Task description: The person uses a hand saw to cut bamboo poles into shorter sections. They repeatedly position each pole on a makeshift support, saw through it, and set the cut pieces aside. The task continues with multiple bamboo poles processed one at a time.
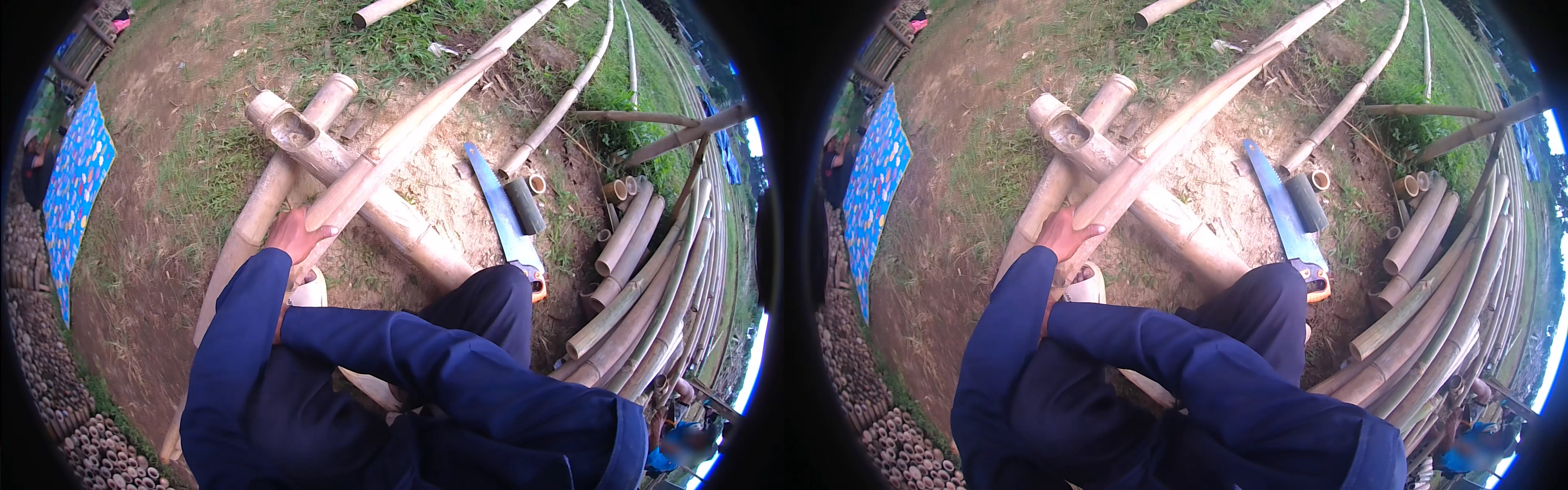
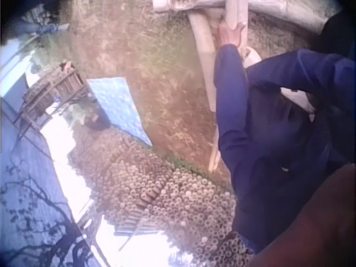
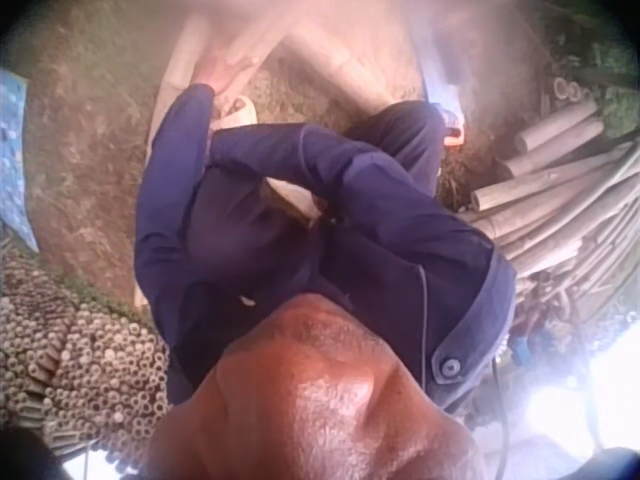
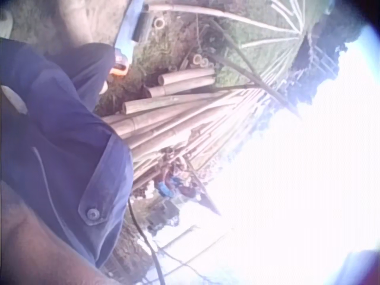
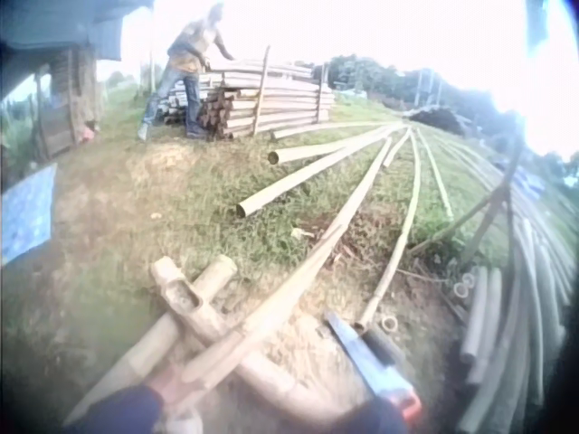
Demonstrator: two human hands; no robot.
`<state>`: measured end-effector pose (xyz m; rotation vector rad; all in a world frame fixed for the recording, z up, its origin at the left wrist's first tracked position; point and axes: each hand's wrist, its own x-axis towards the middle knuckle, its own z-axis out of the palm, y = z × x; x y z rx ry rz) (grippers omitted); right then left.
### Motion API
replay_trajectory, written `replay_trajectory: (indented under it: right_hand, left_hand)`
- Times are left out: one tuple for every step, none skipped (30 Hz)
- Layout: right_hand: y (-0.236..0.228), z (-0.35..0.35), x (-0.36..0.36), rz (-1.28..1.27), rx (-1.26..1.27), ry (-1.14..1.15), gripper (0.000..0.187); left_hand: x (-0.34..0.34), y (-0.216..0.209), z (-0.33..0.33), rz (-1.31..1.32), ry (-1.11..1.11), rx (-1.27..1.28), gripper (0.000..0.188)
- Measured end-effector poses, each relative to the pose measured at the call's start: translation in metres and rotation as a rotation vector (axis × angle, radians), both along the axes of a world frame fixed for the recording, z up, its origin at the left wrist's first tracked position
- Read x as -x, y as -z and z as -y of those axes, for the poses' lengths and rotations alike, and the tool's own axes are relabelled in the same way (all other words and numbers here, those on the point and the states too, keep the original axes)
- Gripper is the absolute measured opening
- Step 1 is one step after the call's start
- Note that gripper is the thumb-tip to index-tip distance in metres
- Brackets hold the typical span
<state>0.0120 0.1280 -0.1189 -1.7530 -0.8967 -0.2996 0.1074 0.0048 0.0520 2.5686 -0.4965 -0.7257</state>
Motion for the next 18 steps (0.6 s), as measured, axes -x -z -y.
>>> replay_trajectory:
  right_hand:
    - [0.009,0.005,0.003,-0.115,-0.019,-0.093,0.045]
    - [0.009,0.015,0.007,-0.233,-0.036,-0.203,0.049]
    - [0.005,0.025,0.008,-0.349,-0.052,-0.311,0.052]
    - [-0.011,0.026,0.005,-0.435,-0.172,-0.432,0.05]
    - [-0.029,0.029,0.0,-0.531,-0.287,-0.541,0.049]
    - [-0.039,0.034,-0.002,-0.547,-0.292,-0.56,0.048]
    - [-0.048,0.038,-0.001,-0.57,-0.3,-0.576,0.047]
    - [-0.061,0.045,-0.001,-0.511,-0.188,-0.52,0.047]
    - [-0.067,0.051,-0.001,-0.451,-0.074,-0.464,0.046]
    - [-0.072,0.056,0.0,-0.389,0.038,-0.41,0.046]
    - [-0.071,0.06,0.005,-0.338,0.144,-0.35,0.046]
    - [-0.07,0.064,0.011,-0.311,0.162,-0.318,0.045]
    - [-0.067,0.069,0.013,-0.283,0.182,-0.278,0.045]
    - [-0.064,0.072,0.013,-0.274,0.111,-0.266,0.044]
    - [-0.062,0.075,0.013,-0.279,0.063,-0.249,0.043]
    - [-0.06,0.077,0.015,-0.285,0.017,-0.24,0.042]
    - [-0.066,0.08,0.015,-0.297,-0.006,-0.222,0.041]
    - [-0.064,0.08,0.016,-0.282,0.004,-0.215,0.039]
  left_hand:
    - [0.0,-0.003,0.004,-0.009,0.009,0.002,0.07]
    - [-0.002,-0.002,-0.001,-0.02,0.001,0.005,0.071]
    - [-0.005,-0.004,-0.005,-0.028,-0.005,0.009,0.071]
    - [-0.009,-0.013,-0.015,-0.016,-0.101,-0.01,0.071]
    - [-0.011,-0.008,-0.019,-0.06,-0.127,-0.007,0.072]
    - [-0.016,-0.007,-0.017,-0.099,-0.138,-0.004,0.074]
    - [-0.017,-0.005,-0.016,-0.137,-0.15,-0.001,0.076]
    - [-0.015,0.0,-0.018,-0.148,-0.141,0.051,0.077]
    - [-0.009,0.01,-0.018,-0.157,-0.133,0.106,0.078]
    - [-0.007,0.019,-0.02,-0.167,-0.127,0.161,0.079]
    - [-0.006,0.019,-0.018,-0.189,-0.123,0.143,0.081]
    - [-0.008,0.018,-0.017,-0.211,-0.122,0.125,0.083]
    - [-0.01,0.019,-0.016,-0.234,-0.124,0.107,0.085]
    - [-0.011,0.016,-0.012,-0.201,-0.086,0.085,0.088]
    - [-0.008,0.017,-0.009,-0.125,-0.045,0.054,0.089]
    - [-0.005,0.021,-0.008,-0.049,-0.006,0.022,0.089]
    - [-0.004,0.022,-0.011,0.032,0.034,-0.012,0.09]
    - [-0.007,0.021,-0.014,-0.003,0.014,-0.028,0.08]
